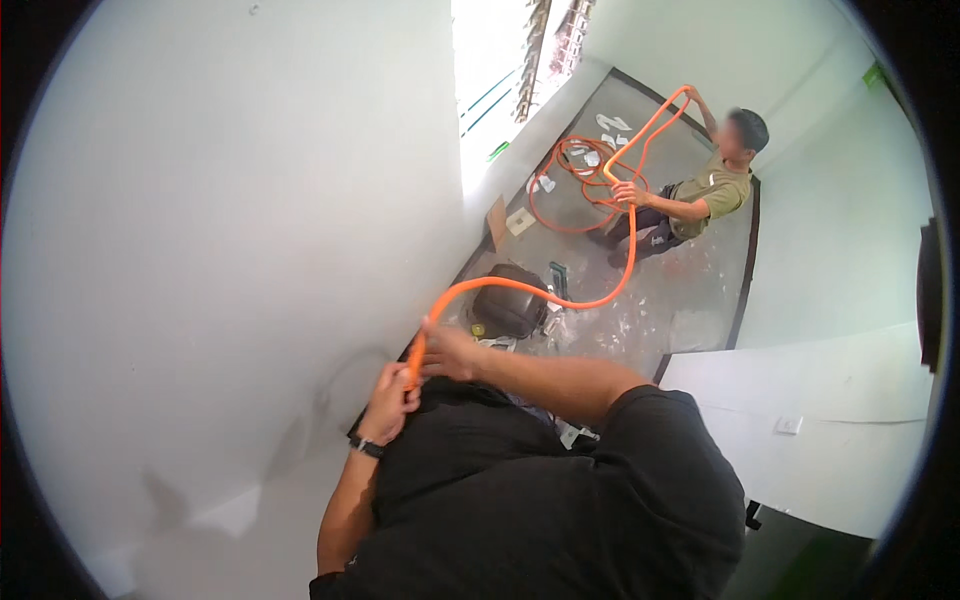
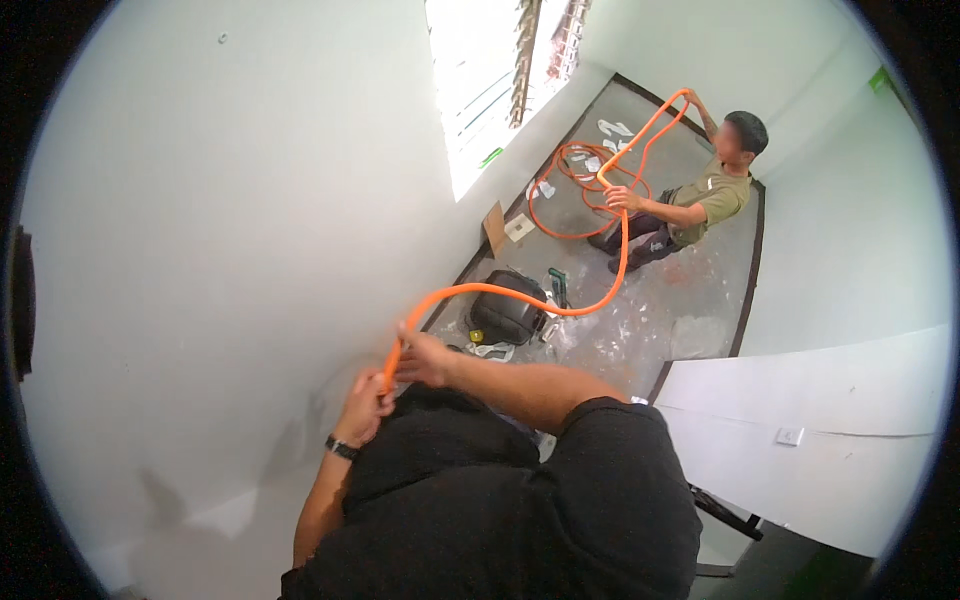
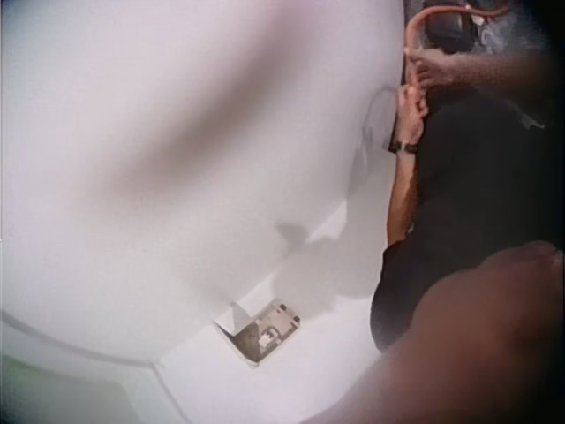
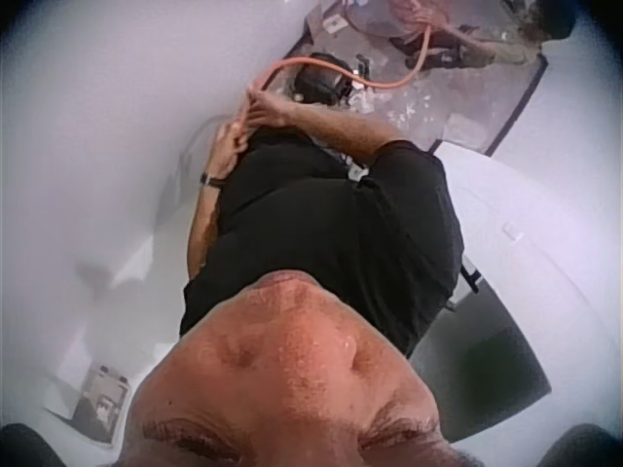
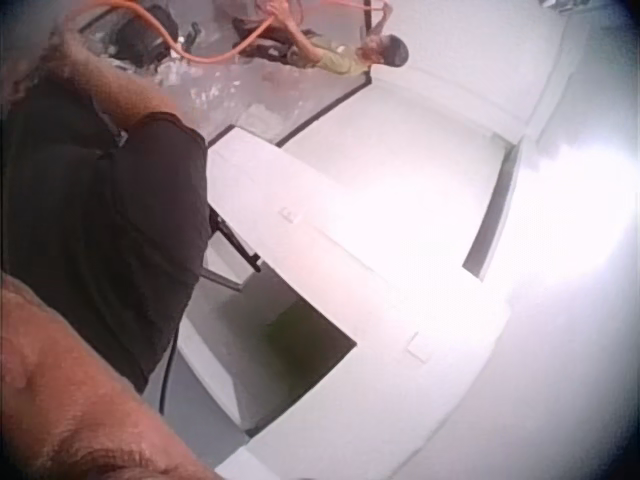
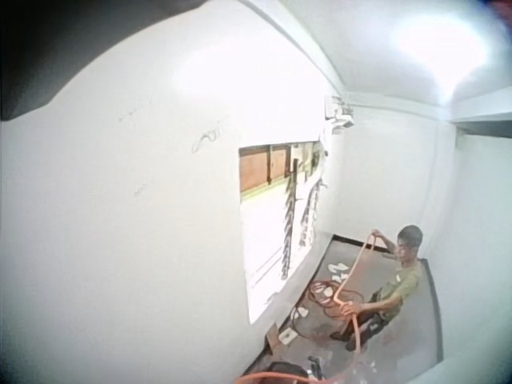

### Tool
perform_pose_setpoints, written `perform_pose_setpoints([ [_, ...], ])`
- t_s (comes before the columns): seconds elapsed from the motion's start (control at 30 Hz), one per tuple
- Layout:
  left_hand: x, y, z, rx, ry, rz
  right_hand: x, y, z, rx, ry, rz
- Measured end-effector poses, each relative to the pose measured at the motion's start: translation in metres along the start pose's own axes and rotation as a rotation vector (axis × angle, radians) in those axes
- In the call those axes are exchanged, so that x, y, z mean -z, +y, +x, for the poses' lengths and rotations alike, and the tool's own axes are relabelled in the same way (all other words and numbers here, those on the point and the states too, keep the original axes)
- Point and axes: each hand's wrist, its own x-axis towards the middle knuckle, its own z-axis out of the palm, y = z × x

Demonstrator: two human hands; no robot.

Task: The person cleans out an electrical box with a tool, then takes a length of orange conduit from another person and feeds a black wire through it.

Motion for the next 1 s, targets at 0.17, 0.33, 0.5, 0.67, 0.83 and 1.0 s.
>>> perform_pose_setpoints([
  [0.17,-0.008,0.004,0.083,0.068,0.088,0.231,-0.04,-0.032,0.024,0.39,0.122,0.219],
  [0.33,0.012,-0.044,0.093,0.071,-0.303,-0.219,-0.027,-0.031,0.02,0.292,0.072,0.358],
  [0.5,0.055,-0.05,0.103,-0.065,-0.419,0.789,0.014,-0.06,0.037,0.246,-0.033,0.648],
  [0.67,0.059,-0.055,0.107,-0.107,-0.036,1.231,0.039,-0.071,0.054,0.364,0.227,0.669],
  [0.83,-0.06,0.008,0.082,-0.455,-0.084,1.184,0.036,-0.123,-0.017,0.76,0.297,0.403],
  [1.0,0.006,-0.014,0.083,-0.397,0.063,1.038,-0.005,-0.047,-0.022,0.616,0.274,0.556],
])
